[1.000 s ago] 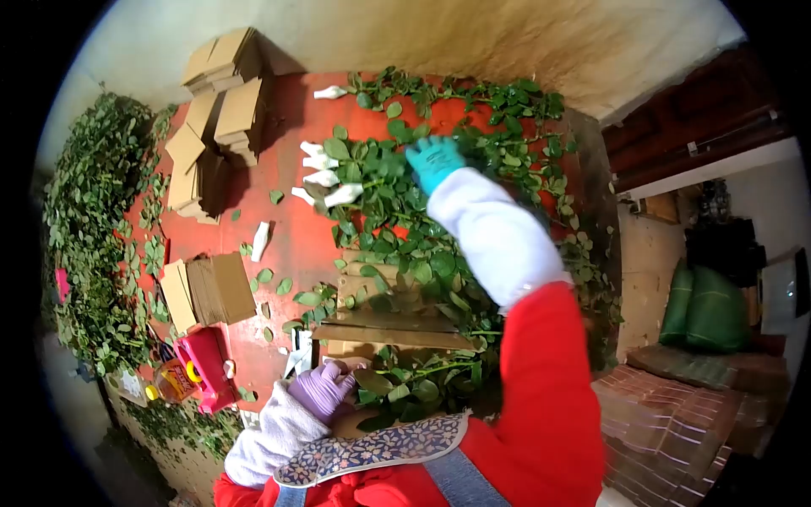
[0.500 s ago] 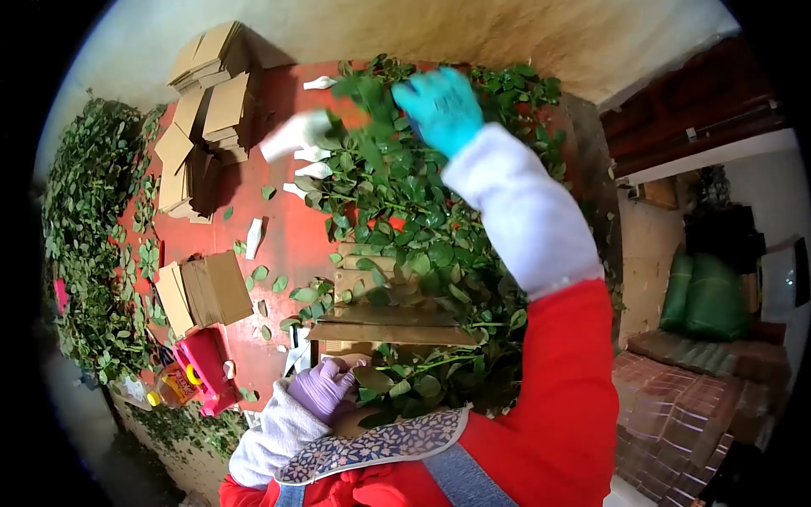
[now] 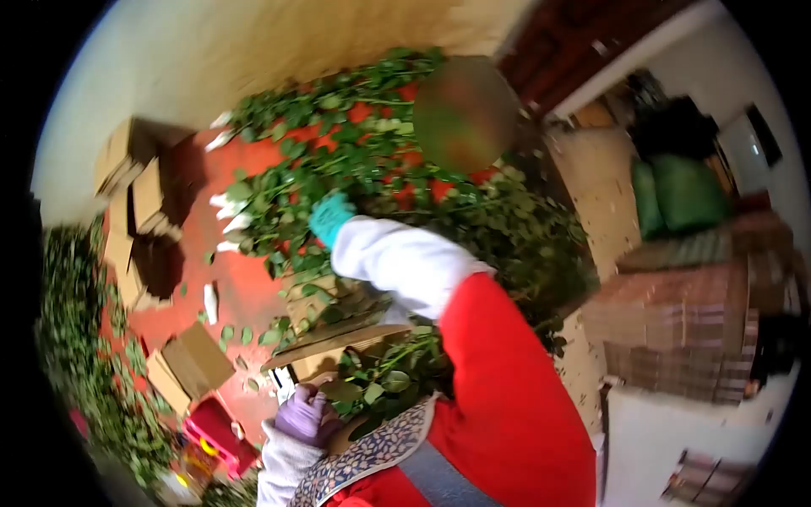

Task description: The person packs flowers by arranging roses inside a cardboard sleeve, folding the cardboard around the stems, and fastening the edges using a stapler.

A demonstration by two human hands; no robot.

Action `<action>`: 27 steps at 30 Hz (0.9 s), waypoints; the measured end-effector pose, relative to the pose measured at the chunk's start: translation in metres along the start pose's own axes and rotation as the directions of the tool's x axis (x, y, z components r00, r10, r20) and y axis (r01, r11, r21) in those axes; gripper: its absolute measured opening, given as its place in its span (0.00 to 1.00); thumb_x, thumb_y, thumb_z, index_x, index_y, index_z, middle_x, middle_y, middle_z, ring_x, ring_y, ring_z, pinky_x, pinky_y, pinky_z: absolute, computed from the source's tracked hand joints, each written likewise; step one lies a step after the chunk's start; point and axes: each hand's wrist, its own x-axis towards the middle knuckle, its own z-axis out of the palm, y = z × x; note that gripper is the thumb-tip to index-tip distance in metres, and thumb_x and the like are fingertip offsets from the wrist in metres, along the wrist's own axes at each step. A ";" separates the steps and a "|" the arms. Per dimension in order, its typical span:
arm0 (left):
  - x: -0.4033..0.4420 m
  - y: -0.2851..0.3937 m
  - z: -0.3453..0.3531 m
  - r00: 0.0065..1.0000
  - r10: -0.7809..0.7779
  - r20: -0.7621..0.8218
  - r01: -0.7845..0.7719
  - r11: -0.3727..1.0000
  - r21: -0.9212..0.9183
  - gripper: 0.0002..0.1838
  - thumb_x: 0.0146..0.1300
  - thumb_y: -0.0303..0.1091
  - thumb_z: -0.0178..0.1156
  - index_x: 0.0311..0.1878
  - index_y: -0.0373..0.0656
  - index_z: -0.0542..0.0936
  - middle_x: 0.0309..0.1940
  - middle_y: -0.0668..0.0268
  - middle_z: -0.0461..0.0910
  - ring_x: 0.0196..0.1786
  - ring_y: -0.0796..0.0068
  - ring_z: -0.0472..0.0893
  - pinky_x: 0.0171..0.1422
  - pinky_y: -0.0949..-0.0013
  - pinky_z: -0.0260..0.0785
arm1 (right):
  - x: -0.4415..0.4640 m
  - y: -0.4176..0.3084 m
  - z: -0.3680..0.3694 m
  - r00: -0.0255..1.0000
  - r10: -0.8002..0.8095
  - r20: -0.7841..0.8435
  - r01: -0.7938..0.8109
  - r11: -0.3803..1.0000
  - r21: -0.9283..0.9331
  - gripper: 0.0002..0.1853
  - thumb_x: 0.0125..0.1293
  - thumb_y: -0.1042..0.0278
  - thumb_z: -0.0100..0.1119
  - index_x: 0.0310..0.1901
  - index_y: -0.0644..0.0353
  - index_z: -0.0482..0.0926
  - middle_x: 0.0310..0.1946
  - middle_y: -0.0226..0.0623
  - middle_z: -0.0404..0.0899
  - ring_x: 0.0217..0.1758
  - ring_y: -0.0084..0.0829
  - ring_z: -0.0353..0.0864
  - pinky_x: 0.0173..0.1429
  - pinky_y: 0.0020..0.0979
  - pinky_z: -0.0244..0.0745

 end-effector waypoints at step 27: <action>0.006 0.013 -0.023 0.984 -0.123 0.131 0.139 0.983 -0.122 0.29 0.48 0.49 0.69 0.50 0.42 0.76 0.41 0.57 0.75 0.38 0.53 0.80 0.40 0.57 0.74 | -0.093 0.109 -0.177 0.928 -0.366 -0.066 0.371 0.925 0.081 0.15 0.59 0.73 0.55 0.48 0.49 0.75 0.37 0.40 0.77 0.41 0.41 0.80 0.45 0.41 0.72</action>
